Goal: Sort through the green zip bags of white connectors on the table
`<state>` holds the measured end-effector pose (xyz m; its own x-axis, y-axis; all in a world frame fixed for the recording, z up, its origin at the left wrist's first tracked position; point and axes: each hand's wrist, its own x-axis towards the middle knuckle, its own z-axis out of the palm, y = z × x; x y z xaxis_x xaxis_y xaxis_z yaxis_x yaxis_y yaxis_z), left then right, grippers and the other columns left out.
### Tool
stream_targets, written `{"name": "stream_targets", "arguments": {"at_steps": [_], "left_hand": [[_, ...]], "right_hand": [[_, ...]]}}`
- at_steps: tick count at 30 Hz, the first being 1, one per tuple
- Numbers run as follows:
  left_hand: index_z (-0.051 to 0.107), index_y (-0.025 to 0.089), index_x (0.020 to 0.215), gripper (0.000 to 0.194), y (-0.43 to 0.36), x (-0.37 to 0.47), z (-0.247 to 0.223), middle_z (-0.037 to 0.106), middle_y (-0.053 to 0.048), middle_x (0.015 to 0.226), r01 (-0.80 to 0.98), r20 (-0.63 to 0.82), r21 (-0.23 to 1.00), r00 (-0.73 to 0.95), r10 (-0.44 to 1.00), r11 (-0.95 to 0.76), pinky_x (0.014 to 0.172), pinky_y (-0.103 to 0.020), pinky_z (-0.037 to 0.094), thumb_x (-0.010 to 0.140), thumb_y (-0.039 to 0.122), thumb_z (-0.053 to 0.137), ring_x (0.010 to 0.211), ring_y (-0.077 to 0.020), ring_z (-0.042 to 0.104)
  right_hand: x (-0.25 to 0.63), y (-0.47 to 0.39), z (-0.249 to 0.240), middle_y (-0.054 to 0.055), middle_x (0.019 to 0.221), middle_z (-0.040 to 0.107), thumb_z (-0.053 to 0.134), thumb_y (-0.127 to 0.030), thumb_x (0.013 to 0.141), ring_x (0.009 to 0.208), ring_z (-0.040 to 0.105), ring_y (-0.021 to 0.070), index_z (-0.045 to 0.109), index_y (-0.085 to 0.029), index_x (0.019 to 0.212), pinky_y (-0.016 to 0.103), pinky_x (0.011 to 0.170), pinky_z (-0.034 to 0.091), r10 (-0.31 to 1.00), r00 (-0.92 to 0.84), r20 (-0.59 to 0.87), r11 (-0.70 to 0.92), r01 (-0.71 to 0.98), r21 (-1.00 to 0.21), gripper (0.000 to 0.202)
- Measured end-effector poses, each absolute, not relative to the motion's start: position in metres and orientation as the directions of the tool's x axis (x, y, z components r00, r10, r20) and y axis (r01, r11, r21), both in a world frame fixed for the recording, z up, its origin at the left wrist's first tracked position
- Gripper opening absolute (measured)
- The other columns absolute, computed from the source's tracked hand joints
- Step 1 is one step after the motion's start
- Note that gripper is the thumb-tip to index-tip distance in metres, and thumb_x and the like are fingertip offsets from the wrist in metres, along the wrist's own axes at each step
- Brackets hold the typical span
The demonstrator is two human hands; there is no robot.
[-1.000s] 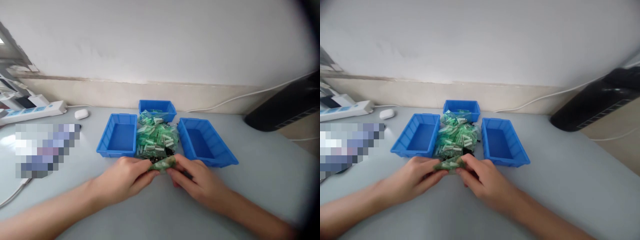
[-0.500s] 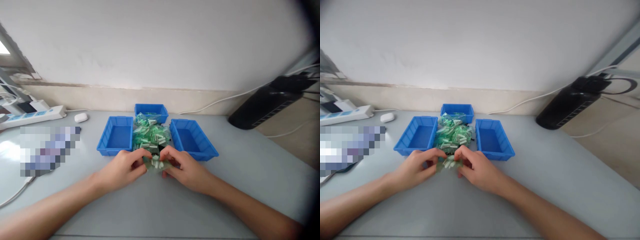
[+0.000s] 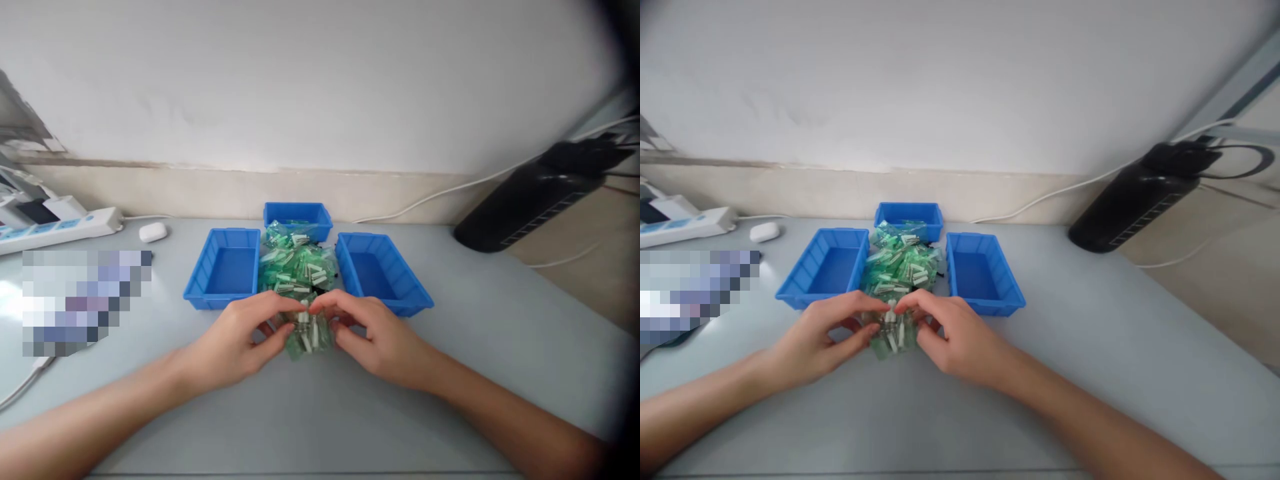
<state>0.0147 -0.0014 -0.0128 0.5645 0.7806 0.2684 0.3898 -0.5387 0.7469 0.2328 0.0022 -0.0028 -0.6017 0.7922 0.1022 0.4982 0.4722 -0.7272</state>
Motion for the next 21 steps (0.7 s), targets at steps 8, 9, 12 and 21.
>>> {"name": "stream_targets", "arguments": {"at_steps": [8,9,12,21], "left_hand": [[0.051,0.019,0.113,0.031,-0.001,0.015,-0.014,0.066,0.000,0.089,0.315,0.283,0.815,0.517,0.808,-0.486,0.068,-0.020,0.053,0.082,0.011,0.049,0.073,-0.0088,0.063],[0.052,0.019,0.110,0.029,-0.002,0.016,-0.013,0.067,0.000,0.089,0.324,0.270,0.816,0.518,0.812,-0.478,0.067,-0.019,0.053,0.082,0.012,0.050,0.072,-0.0087,0.063],[0.060,0.018,0.093,0.014,-0.004,0.019,-0.013,0.067,0.001,0.084,0.371,0.212,0.823,0.503,0.838,-0.430,0.061,-0.017,0.052,0.081,0.015,0.054,0.068,-0.0085,0.062],[0.061,0.018,0.086,0.007,-0.007,0.024,-0.010,0.067,0.002,0.081,0.334,0.211,0.868,0.423,0.881,-0.368,0.064,-0.018,0.052,0.081,0.019,0.058,0.072,-0.0101,0.062]], "right_hand": [[0.229,0.002,-0.005,-0.001,0.085,0.064,0.048,-0.023,0.086,0.068,0.058,0.0117,0.053,-0.022,0.097,0.023,0.063,0.043,0.778,-0.613,0.138,0.532,0.526,-0.664,0.012],[0.229,0.001,-0.006,-0.002,0.080,0.063,0.049,-0.025,0.087,0.066,0.058,0.0116,0.053,-0.023,0.097,0.023,0.062,0.042,0.784,-0.607,0.133,0.531,0.543,-0.651,0.011],[0.228,0.000,-0.009,-0.005,0.063,0.059,0.050,-0.026,0.086,0.056,0.054,0.0103,0.053,-0.023,0.097,0.021,0.052,0.036,0.811,-0.580,0.076,0.491,0.606,-0.626,0.011],[0.220,-0.004,-0.009,0.000,0.086,0.063,0.066,-0.035,0.074,0.071,0.060,0.0129,0.051,-0.020,0.098,0.024,0.062,0.047,0.794,-0.606,0.037,0.354,0.413,-0.839,0.033]]}}
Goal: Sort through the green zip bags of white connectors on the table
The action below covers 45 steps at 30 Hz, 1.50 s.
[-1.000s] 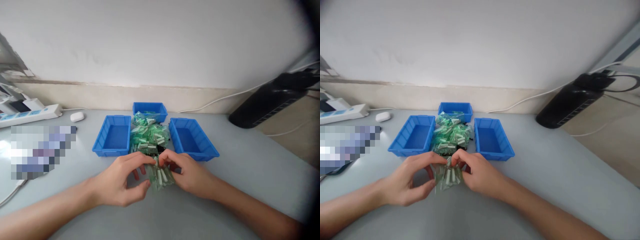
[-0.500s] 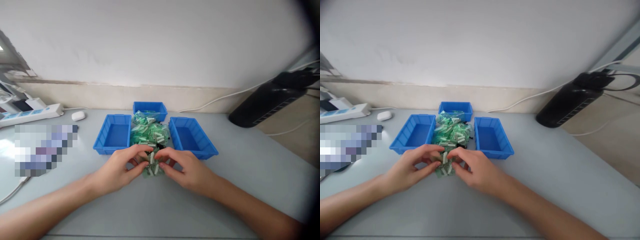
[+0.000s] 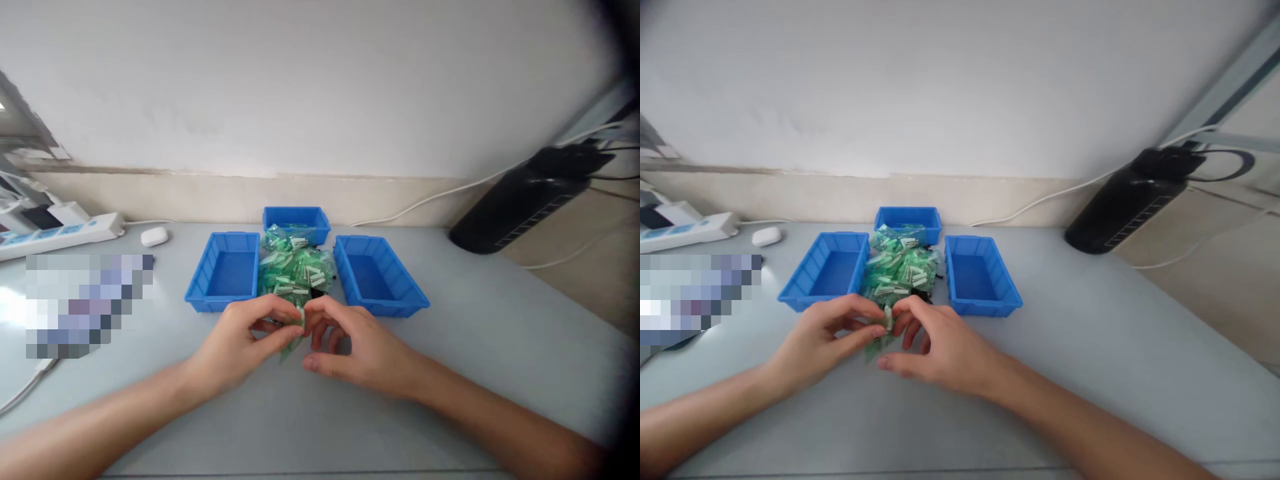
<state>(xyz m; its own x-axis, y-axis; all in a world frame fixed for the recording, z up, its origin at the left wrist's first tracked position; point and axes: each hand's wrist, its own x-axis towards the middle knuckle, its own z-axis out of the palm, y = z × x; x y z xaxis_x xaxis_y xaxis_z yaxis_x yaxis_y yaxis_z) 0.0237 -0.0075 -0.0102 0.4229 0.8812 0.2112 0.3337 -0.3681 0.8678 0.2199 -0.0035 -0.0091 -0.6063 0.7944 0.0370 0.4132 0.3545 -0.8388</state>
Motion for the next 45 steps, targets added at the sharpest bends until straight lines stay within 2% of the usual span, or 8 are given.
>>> {"name": "stream_targets", "arguments": {"at_steps": [5,11,17,24,30,35,42,45], "left_hand": [[0.058,0.019,0.103,0.019,-0.009,0.023,-0.007,0.063,-0.004,0.101,0.343,0.245,0.805,0.552,0.797,-0.485,0.068,-0.021,0.052,0.087,0.023,0.048,0.089,-0.0141,0.060],[0.050,0.019,0.099,0.017,-0.004,0.023,-0.014,0.048,0.007,0.061,0.501,0.244,0.764,0.359,0.901,-0.407,0.048,-0.017,0.042,0.084,0.026,0.053,0.053,-0.0079,0.049],[0.044,0.017,0.064,0.027,-0.002,0.020,-0.015,0.047,0.007,0.048,0.539,0.129,0.736,0.482,0.867,-0.410,0.041,-0.015,0.034,0.088,0.028,0.046,0.042,-0.0057,0.045],[0.058,0.017,0.085,0.016,-0.004,0.018,-0.010,0.045,0.009,0.042,0.466,0.193,0.786,0.438,0.878,-0.405,0.040,-0.015,0.038,0.088,0.028,0.047,0.035,-0.0061,0.047],[0.060,0.016,0.105,0.025,-0.005,0.013,-0.004,0.067,-0.002,0.082,0.296,0.281,0.829,0.515,0.810,-0.475,0.055,-0.018,0.051,0.086,0.023,0.045,0.060,-0.0097,0.061],[0.064,0.017,0.099,0.021,-0.003,0.015,-0.007,0.065,-0.001,0.080,0.339,0.240,0.849,0.435,0.868,-0.405,0.055,-0.018,0.052,0.085,0.026,0.050,0.056,-0.0086,0.060],[0.014,0.028,0.140,0.064,-0.001,0.023,-0.018,0.050,0.008,0.060,0.188,0.096,0.962,0.449,0.888,-0.199,0.063,-0.023,0.052,0.086,0.021,0.048,0.059,-0.0105,0.056],[0.016,0.026,0.138,0.063,-0.002,0.023,-0.020,0.047,0.008,0.058,0.192,0.043,0.971,0.455,0.890,-0.145,0.061,-0.022,0.049,0.085,0.022,0.050,0.060,-0.0108,0.055]], "right_hand": [[0.219,0.000,-0.014,0.000,0.080,0.063,0.056,-0.027,0.082,0.068,0.059,0.0127,0.053,-0.020,0.103,0.024,0.060,0.047,0.853,-0.515,0.084,0.343,0.433,-0.833,0.022],[0.224,0.002,-0.008,0.000,0.080,0.064,0.051,-0.024,0.085,0.070,0.060,0.0138,0.051,-0.023,0.117,0.025,0.063,0.046,0.848,-0.524,0.081,0.363,0.464,-0.808,0.032],[0.227,0.006,-0.009,-0.003,0.071,0.061,0.057,-0.032,0.082,0.057,0.057,0.0103,0.059,-0.021,0.089,0.022,0.054,0.044,0.861,-0.506,0.040,0.320,0.480,-0.817,0.013],[0.226,0.003,-0.007,-0.007,0.058,0.053,0.048,-0.034,0.088,0.043,0.050,0.0080,0.046,-0.021,0.084,0.019,0.042,0.041,0.843,-0.537,-0.035,0.194,0.364,-0.911,0.014],[0.228,0.003,-0.009,-0.002,0.075,0.056,0.046,-0.018,0.086,0.064,0.056,0.0105,0.050,-0.021,0.086,0.023,0.057,0.046,0.830,-0.555,0.058,0.265,0.301,-0.916,0.004],[0.231,0.003,-0.005,-0.001,0.081,0.059,0.041,-0.006,0.080,0.064,0.056,0.0093,0.056,-0.020,0.088,0.021,0.059,0.045,0.833,-0.536,0.138,0.368,0.350,-0.861,0.022],[0.226,0.002,-0.001,-0.001,0.073,0.061,0.048,-0.016,0.083,0.063,0.055,0.0101,0.057,-0.018,0.083,0.020,0.057,0.042,0.822,-0.529,0.212,0.503,0.499,-0.705,0.009],[0.226,0.002,-0.001,-0.001,0.074,0.061,0.049,-0.016,0.083,0.063,0.055,0.0098,0.056,-0.018,0.082,0.019,0.055,0.040,0.823,-0.538,0.182,0.503,0.541,-0.674,0.007]]}}
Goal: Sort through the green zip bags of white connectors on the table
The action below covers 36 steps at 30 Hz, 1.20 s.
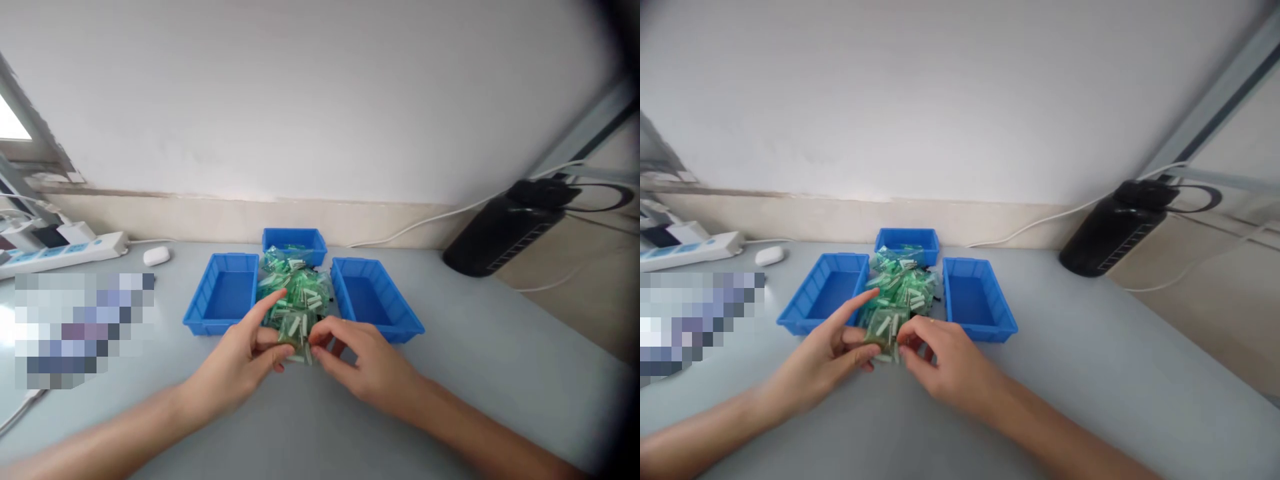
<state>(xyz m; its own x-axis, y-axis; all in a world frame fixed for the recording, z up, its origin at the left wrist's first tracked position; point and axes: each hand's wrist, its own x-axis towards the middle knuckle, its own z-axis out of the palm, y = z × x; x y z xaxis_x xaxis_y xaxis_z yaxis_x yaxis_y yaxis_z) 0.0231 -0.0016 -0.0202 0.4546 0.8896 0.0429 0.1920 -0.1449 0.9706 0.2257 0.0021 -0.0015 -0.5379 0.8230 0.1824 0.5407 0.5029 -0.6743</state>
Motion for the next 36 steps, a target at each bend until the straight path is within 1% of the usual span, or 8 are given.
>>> {"name": "stream_targets", "arguments": {"at_steps": [4,7,12,20,24,28,31,36], "left_hand": [[0.025,0.024,0.129,0.057,-0.003,0.024,-0.018,0.056,0.007,0.065,0.192,0.026,0.974,0.430,0.903,-0.120,0.060,-0.021,0.045,0.081,0.022,0.056,0.064,-0.0105,0.055],[0.034,0.022,0.109,0.036,-0.004,0.024,-0.016,0.059,0.005,0.070,0.164,0.055,0.977,0.414,0.908,-0.133,0.062,-0.021,0.045,0.081,0.023,0.057,0.064,-0.0095,0.053],[0.046,0.017,0.080,0.009,-0.004,0.023,-0.014,0.053,0.001,0.074,0.265,0.175,0.907,0.471,0.865,-0.328,0.063,-0.022,0.044,0.085,0.024,0.050,0.069,-0.0108,0.052],[0.055,0.022,0.104,0.020,-0.008,0.018,-0.009,0.044,-0.004,0.107,0.304,0.320,0.712,0.662,0.678,-0.633,0.093,-0.029,0.040,0.089,0.017,0.043,0.103,-0.0152,0.047],[0.052,0.026,0.111,0.027,-0.007,0.020,-0.018,0.042,-0.004,0.112,0.312,0.377,0.733,0.554,0.742,-0.605,0.084,-0.026,0.045,0.087,0.015,0.046,0.097,-0.0135,0.050],[0.041,0.025,0.124,0.042,-0.004,0.023,-0.022,0.053,0.000,0.089,0.324,0.288,0.834,0.434,0.854,-0.446,0.062,-0.022,0.047,0.084,0.020,0.052,0.067,-0.0094,0.051],[0.058,0.020,0.094,0.012,-0.002,0.023,-0.017,0.050,0.005,0.063,0.435,0.182,0.814,0.440,0.879,-0.386,0.055,-0.019,0.042,0.084,0.022,0.052,0.057,-0.0090,0.047],[0.061,0.018,0.077,0.013,0.000,0.021,-0.011,0.050,0.004,0.061,0.487,0.230,0.748,0.445,0.865,-0.450,0.054,-0.019,0.039,0.085,0.023,0.052,0.057,-0.0090,0.046]], "right_hand": [[0.227,0.002,-0.002,-0.001,0.075,0.061,0.049,-0.017,0.084,0.064,0.055,0.0099,0.055,-0.019,0.084,0.019,0.057,0.041,0.825,-0.532,0.191,0.504,0.538,-0.676,0.006],[0.226,0.001,-0.002,-0.002,0.072,0.060,0.050,-0.017,0.084,0.062,0.054,0.0097,0.055,-0.019,0.082,0.019,0.057,0.041,0.832,-0.517,0.199,0.490,0.519,-0.700,0.006],[0.223,-0.001,-0.005,-0.003,0.069,0.059,0.053,-0.024,0.085,0.061,0.053,0.0097,0.055,-0.019,0.080,0.019,0.055,0.039,0.843,-0.516,0.156,0.437,0.486,-0.757,0.008],[0.224,-0.001,-0.006,-0.001,0.078,0.056,0.058,-0.037,0.081,0.068,0.051,0.0122,0.053,-0.019,0.090,0.022,0.061,0.040,0.784,-0.617,0.066,0.418,0.447,-0.791,0.021],[0.224,0.001,-0.002,-0.003,0.068,0.051,0.042,-0.031,0.091,0.060,0.047,0.0099,0.054,-0.018,0.087,0.021,0.055,0.036,0.800,-0.599,0.038,0.375,0.449,-0.811,0.017],[0.226,0.002,0.000,-0.003,0.069,0.055,0.046,-0.028,0.089,0.058,0.048,0.0097,0.056,-0.021,0.106,0.020,0.052,0.036,0.810,-0.586,0.019,0.360,0.471,-0.806,0.021],[0.227,0.004,-0.001,-0.002,0.071,0.060,0.050,-0.030,0.086,0.061,0.054,0.0111,0.057,-0.021,0.108,0.021,0.056,0.040,0.830,-0.557,0.014,0.342,0.490,-0.802,0.024],[0.228,0.002,-0.001,-0.001,0.079,0.065,0.053,-0.032,0.085,0.068,0.058,0.0129,0.058,-0.022,0.097,0.022,0.060,0.043,0.851,-0.524,0.041,0.371,0.543,-0.754,0.016]]}}
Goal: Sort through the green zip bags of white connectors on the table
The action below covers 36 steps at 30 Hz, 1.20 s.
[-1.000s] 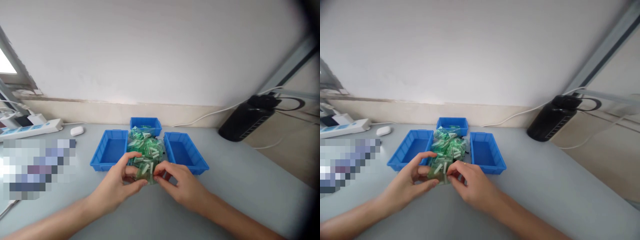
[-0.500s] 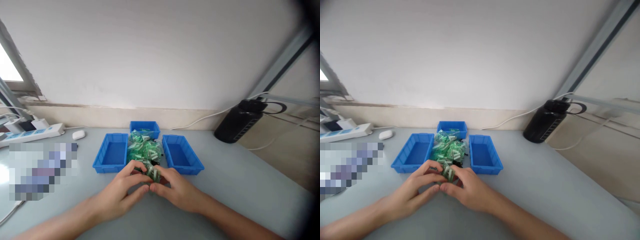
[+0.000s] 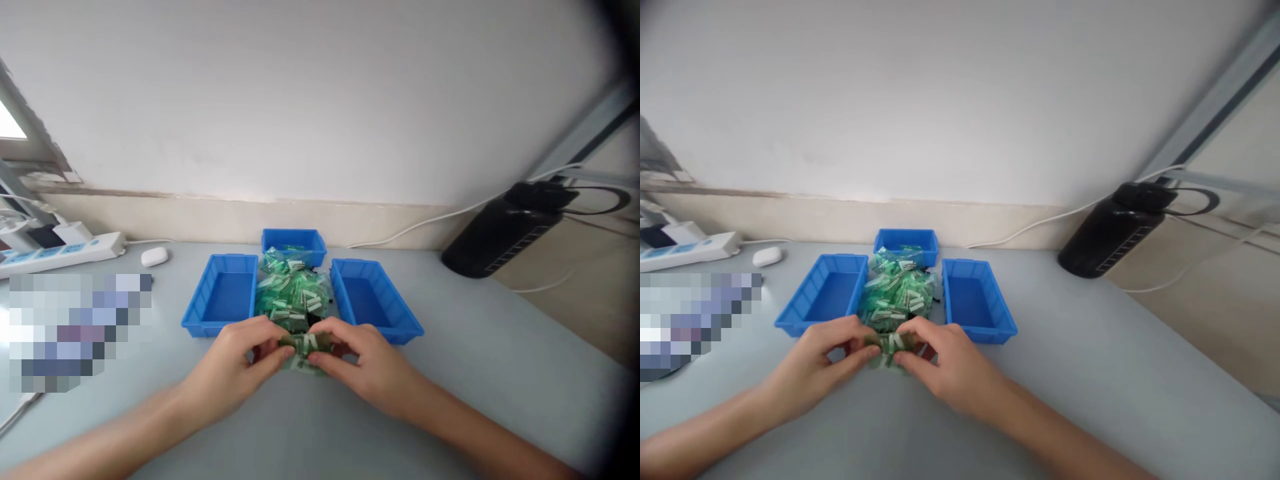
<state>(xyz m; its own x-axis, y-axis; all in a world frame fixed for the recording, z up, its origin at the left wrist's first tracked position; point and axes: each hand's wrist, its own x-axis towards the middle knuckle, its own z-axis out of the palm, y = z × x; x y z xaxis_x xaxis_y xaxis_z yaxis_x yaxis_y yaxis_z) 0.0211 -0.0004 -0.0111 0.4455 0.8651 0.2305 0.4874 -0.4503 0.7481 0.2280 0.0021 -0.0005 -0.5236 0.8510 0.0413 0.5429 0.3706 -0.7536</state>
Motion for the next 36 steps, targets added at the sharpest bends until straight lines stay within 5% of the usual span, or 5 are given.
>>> {"name": "stream_targets", "arguments": {"at_steps": [6,22,27,32,36], "left_hand": [[0.063,0.018,0.093,0.017,-0.004,0.016,-0.006,0.062,0.002,0.068,0.335,0.170,0.873,0.474,0.864,-0.355,0.052,-0.017,0.045,0.087,0.023,0.047,0.055,-0.0089,0.055],[0.061,0.024,0.094,0.014,0.002,0.015,-0.008,0.064,0.004,0.070,0.321,0.136,0.901,0.428,0.893,-0.291,0.053,-0.016,0.051,0.082,0.020,0.056,0.057,-0.0090,0.060],[0.044,0.030,0.118,0.038,0.001,0.014,-0.015,0.065,0.006,0.075,0.254,0.110,0.940,0.408,0.906,-0.228,0.055,-0.017,0.052,0.083,0.020,0.054,0.057,-0.0086,0.061],[0.055,0.022,0.096,0.011,0.002,0.015,-0.014,0.064,0.004,0.070,0.330,0.071,0.919,0.400,0.914,-0.216,0.050,-0.016,0.049,0.085,0.025,0.053,0.053,-0.0081,0.057],[0.054,0.020,0.095,0.011,0.002,0.012,-0.012,0.060,0.003,0.069,0.470,0.189,0.764,0.493,0.849,-0.443,0.050,-0.017,0.045,0.089,0.021,0.045,0.056,-0.0085,0.055]], "right_hand": [[0.231,0.000,0.003,-0.005,0.054,0.052,0.050,-0.031,0.087,0.050,0.050,0.0102,0.060,-0.024,0.093,0.020,0.047,0.037,0.859,-0.508,0.066,0.396,0.575,-0.716,0.013],[0.236,0.001,0.002,-0.001,0.073,0.062,0.041,-0.006,0.077,0.066,0.058,0.0127,0.058,-0.023,0.080,0.023,0.057,0.044,0.857,-0.498,0.133,0.367,0.408,-0.836,0.025],[0.237,0.003,0.004,0.000,0.079,0.064,0.048,-0.010,0.079,0.072,0.059,0.0144,0.060,-0.024,0.088,0.028,0.070,0.044,0.824,-0.556,0.111,0.439,0.503,-0.744,0.021],[0.240,0.001,0.005,-0.001,0.084,0.067,0.049,-0.016,0.083,0.076,0.062,0.0147,0.061,-0.027,0.093,0.026,0.068,0.046,0.804,-0.578,0.142,0.521,0.569,-0.636,0.019],[0.245,0.006,0.008,-0.001,0.081,0.068,0.051,-0.015,0.082,0.072,0.063,0.0152,0.060,-0.030,0.094,0.026,0.062,0.047,0.752,-0.555,0.356,0.656,0.579,-0.484,0.021]]}}
